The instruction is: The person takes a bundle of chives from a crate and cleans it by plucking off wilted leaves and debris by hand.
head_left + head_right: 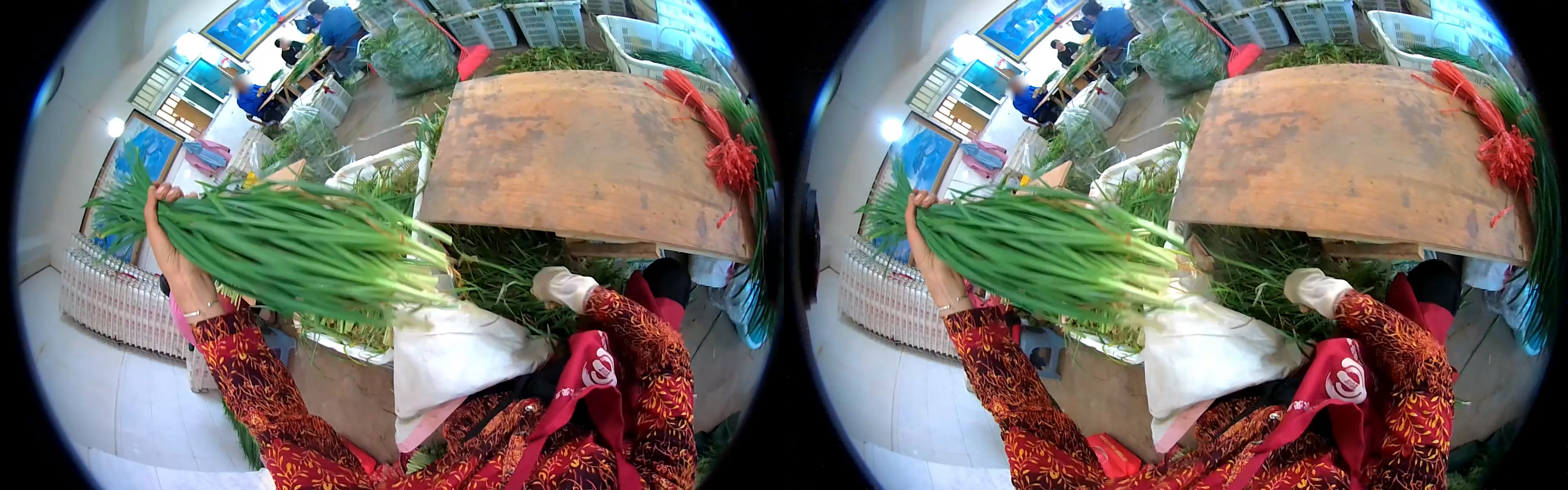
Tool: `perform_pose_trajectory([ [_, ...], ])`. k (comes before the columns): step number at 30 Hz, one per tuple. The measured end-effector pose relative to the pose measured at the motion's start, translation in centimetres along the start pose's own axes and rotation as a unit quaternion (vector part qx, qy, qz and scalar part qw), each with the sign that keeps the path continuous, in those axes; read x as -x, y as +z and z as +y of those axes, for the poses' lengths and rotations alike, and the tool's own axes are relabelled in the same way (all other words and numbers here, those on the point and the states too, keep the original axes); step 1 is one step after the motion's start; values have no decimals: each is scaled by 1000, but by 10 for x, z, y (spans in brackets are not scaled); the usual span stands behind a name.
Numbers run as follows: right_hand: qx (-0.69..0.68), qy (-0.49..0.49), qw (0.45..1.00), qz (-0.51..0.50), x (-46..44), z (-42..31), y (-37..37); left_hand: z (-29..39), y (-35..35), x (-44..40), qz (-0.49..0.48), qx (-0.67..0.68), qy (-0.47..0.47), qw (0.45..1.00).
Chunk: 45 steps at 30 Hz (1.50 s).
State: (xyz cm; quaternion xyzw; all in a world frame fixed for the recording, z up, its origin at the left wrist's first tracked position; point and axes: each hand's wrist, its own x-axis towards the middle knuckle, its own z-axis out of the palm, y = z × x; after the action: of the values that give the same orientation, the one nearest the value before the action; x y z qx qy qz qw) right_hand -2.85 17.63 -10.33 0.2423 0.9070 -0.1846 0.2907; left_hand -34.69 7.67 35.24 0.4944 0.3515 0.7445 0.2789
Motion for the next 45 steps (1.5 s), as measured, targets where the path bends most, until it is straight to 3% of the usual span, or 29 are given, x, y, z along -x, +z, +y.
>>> perform_pose_trajectory([
  [2,-316,5,948,-22,17,5,-18,-1,16,8,21,-9,16,1000],
  [3,-636,32,769,55,59,-15,-50,-3,14,11,3,-7,5,1000],
  [5,-663,-235,674,226,74,-37,-78,-5,15,7,-45,7,0,999],
  [6,-663,-262,665,223,71,-47,-91,-5,8,3,-82,28,-13,996],
  [10,-666,-361,630,169,76,-70,-133,-14,15,4,-23,14,17,1000],
  [13,-759,-463,416,191,84,-89,-137,-15,9,3,-12,5,22,1000],
  [14,-739,-477,431,199,85,-86,-137,-15,8,5,-14,18,29,999],
  [17,-766,-523,330,175,79,-83,-140,-14,3,4,-14,29,39,999],
  [21,-718,-385,511,274,106,-76,-140,-18,15,8,12,37,45,998],
  [22,-655,-411,551,315,111,-74,-142,-20,21,10,8,35,44,998],
  [23,-596,-356,653,303,112,-72,-152,-21,27,12,4,32,43,999],
  [25,-583,-449,531,421,131,-88,-165,-23,39,13,-10,27,41,999],
  [26,-671,-386,544,323,148,-89,-164,-23,44,13,-17,24,40,999],
  [29,-761,-417,420,264,145,-88,-158,-23,53,11,-18,27,40,999],
  [32,-767,-395,442,246,143,-80,-150,-25,58,15,-15,40,32,999],
  [35,-578,-403,545,455,151,-75,-149,-24,38,3,-43,52,14,998],
  [39,-778,-435,360,276,136,-84,-131,-24,31,-2,-57,46,21,997],
  [40,-827,-398,307,250,139,-86,-133,-24,32,-1,-59,46,27,997],
  [45,-799,-491,293,188,117,-73,-115,-22,26,2,-27,18,24,999],
])
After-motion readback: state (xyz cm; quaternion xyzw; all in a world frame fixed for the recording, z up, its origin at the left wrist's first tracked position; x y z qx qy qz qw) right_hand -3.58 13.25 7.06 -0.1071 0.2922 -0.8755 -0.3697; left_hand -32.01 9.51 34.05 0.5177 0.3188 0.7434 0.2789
